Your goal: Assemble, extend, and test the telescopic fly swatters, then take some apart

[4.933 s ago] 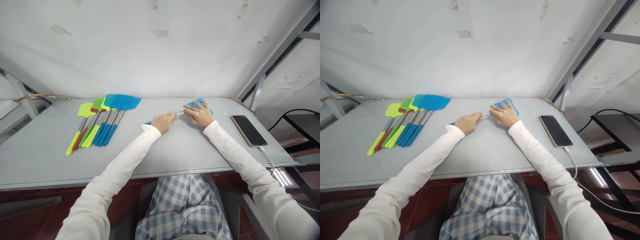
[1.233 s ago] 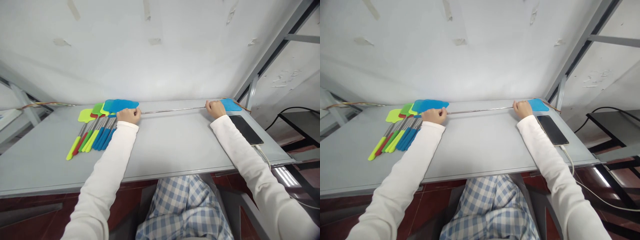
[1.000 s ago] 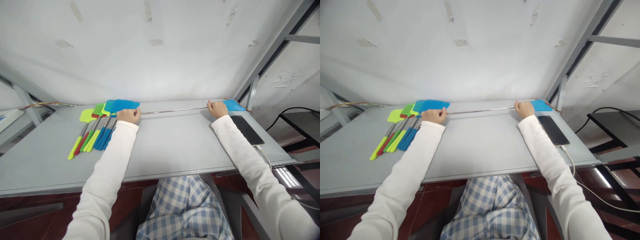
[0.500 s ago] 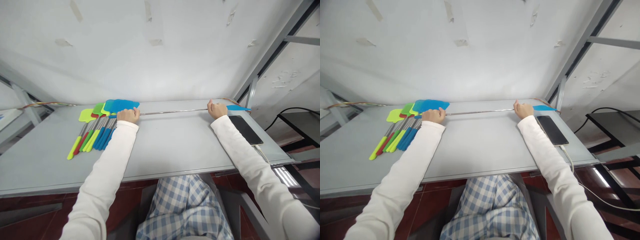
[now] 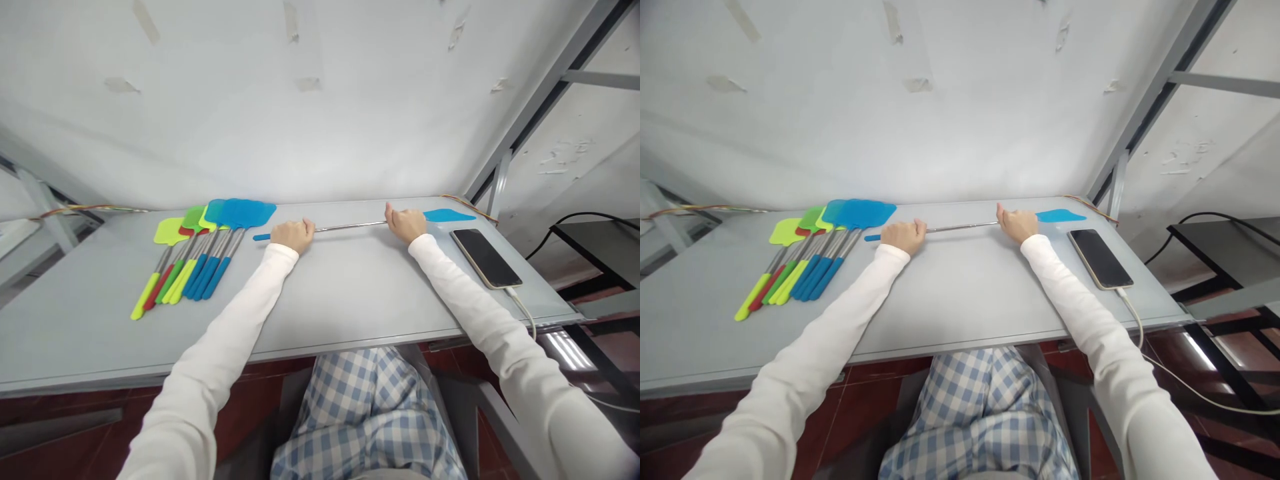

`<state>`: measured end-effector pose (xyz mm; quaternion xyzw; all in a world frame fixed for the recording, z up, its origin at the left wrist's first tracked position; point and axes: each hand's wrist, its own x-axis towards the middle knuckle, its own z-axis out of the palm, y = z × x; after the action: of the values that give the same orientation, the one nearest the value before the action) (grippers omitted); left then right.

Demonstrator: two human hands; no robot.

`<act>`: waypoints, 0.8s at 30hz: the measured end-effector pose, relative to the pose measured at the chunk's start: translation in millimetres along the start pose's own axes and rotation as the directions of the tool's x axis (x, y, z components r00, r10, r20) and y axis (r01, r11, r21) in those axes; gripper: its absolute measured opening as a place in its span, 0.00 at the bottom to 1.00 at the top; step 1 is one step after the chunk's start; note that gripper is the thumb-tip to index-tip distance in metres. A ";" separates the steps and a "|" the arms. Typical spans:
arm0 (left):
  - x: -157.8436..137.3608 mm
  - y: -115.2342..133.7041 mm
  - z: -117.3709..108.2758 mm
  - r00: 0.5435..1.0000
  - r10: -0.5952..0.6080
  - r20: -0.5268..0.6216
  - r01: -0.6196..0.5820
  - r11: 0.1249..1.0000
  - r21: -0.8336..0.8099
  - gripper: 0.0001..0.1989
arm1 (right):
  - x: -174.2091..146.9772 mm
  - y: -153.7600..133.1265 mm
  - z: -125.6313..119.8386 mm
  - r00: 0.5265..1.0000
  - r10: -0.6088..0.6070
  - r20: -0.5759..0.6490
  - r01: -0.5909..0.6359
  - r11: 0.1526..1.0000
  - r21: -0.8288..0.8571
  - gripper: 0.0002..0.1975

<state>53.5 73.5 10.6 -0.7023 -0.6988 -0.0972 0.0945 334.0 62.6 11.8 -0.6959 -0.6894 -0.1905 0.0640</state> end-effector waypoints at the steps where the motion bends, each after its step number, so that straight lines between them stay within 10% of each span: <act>1: -1.8 5.6 -0.2 1.000 -0.012 -0.015 0.012 1.000 -0.003 0.31 | -1.0 -4.1 -2.0 0.999 0.033 0.014 -0.033 0.999 0.016 0.32; 17: -27.6 40.8 -10.3 0.999 0.043 -0.027 -0.046 0.993 -0.106 0.31 | -20.7 -54.1 -15.5 0.994 -0.075 0.074 0.062 0.985 0.164 0.27; 24: -21.2 35.7 -7.3 0.997 0.041 -0.063 -0.050 0.988 -0.149 0.31 | -8.5 -47.1 -5.9 0.976 -0.176 -0.131 0.193 0.972 0.131 0.29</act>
<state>89.2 50.9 12.0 -0.7200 -0.6702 -0.1684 0.0643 286.9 54.5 6.1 -0.6100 -0.7580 -0.1865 0.1366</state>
